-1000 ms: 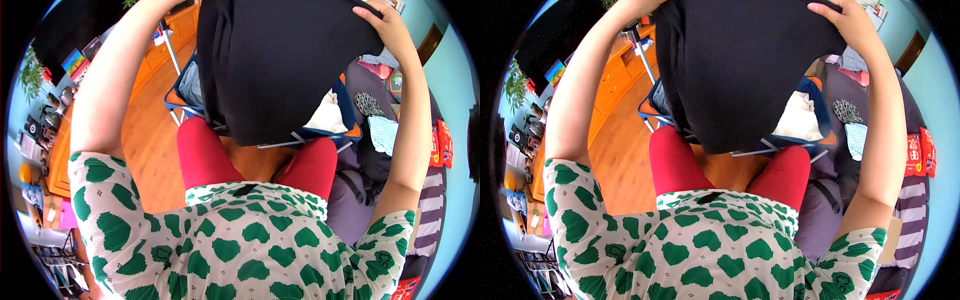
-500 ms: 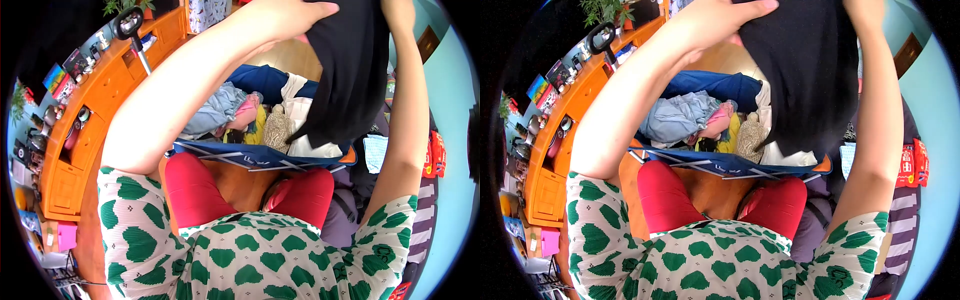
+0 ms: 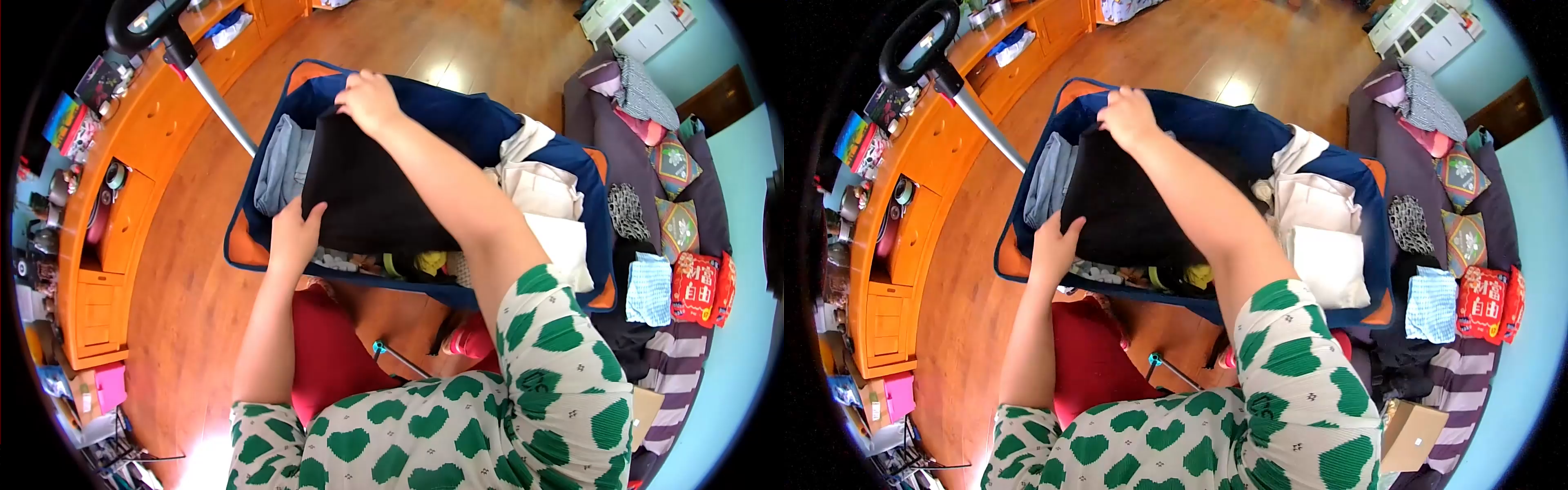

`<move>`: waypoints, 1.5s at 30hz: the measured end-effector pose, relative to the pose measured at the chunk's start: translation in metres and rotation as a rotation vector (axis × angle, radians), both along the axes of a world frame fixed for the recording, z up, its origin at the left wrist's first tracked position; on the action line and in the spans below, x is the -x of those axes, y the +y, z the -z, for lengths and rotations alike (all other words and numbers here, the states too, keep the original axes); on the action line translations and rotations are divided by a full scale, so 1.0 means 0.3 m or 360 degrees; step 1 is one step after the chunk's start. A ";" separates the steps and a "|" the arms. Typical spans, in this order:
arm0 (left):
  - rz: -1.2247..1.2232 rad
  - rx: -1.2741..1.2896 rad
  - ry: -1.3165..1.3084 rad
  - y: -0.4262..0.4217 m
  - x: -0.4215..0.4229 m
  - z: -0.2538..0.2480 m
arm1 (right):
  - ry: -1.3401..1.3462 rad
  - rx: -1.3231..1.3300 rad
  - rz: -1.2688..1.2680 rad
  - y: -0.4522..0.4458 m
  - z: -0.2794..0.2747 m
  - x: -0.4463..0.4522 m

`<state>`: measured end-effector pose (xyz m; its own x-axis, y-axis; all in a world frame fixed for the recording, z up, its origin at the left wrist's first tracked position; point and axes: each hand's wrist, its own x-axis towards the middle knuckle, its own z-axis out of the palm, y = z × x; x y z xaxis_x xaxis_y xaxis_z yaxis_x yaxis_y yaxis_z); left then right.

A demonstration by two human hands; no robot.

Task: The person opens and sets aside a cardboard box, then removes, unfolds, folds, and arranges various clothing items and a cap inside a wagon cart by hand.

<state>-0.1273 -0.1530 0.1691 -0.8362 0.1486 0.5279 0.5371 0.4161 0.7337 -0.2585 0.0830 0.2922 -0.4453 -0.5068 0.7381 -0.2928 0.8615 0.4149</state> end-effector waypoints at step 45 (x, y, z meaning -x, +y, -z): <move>0.0572 0.0256 0.0210 0.318 0.015 0.074 | -0.0627 0.0685 0.0587 0.558 0.603 -0.328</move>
<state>-0.1317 -0.0575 0.1470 -0.6426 0.5083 0.5734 0.7544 0.2884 0.5897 -0.1600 0.2505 0.1113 -0.8088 0.0313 0.5872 -0.0077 0.9979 -0.0638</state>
